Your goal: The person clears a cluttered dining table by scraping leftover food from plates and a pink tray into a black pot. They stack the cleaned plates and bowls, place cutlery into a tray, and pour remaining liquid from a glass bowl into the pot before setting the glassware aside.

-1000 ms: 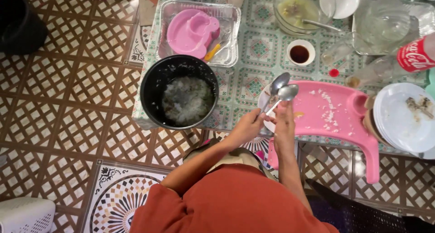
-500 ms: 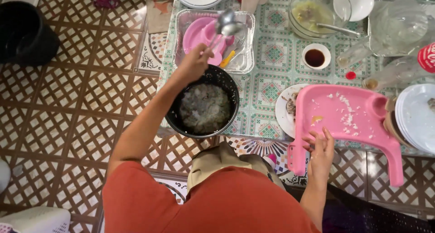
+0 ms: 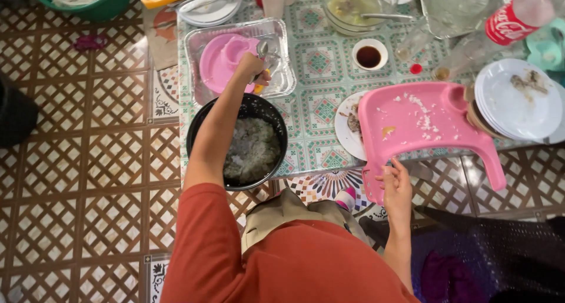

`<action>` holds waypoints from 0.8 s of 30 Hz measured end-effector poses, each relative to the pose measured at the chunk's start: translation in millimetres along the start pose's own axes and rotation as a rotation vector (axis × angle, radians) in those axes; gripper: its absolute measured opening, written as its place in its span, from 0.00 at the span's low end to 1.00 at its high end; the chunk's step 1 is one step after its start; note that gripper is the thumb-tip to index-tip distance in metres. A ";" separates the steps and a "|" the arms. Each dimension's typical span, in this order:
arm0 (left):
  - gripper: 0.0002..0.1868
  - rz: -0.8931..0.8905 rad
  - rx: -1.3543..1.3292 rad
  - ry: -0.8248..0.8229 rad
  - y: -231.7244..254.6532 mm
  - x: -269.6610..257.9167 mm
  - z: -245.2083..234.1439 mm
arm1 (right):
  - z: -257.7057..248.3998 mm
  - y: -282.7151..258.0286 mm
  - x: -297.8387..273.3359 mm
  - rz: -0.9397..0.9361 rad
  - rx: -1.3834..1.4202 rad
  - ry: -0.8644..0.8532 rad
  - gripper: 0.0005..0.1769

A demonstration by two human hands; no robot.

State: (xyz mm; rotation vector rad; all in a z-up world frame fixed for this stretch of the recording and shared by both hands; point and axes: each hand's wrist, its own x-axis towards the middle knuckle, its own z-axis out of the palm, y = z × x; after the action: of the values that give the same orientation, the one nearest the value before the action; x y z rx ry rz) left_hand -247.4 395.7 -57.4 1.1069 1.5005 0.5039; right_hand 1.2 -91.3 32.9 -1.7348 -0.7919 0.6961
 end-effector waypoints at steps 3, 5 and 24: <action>0.21 -0.072 -0.104 -0.052 -2.3 12.7 21.9 | -2.4 3.7 -9.9 0.045 -0.011 0.033 0.24; 0.22 -0.056 -0.103 -0.044 7.1 -1.7 27.1 | -3.4 9.2 -15.3 0.059 -0.032 0.045 0.24; 0.35 0.836 1.104 -0.191 100.9 -146.9 224.3 | -103.2 -10.7 91.9 -0.110 -0.421 0.218 0.23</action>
State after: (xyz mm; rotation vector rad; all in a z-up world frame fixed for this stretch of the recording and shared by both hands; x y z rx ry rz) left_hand -16.3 259.4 43.0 2.5994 1.0422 0.0488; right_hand 135.2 -75.6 64.7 -2.0822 -0.9183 0.2678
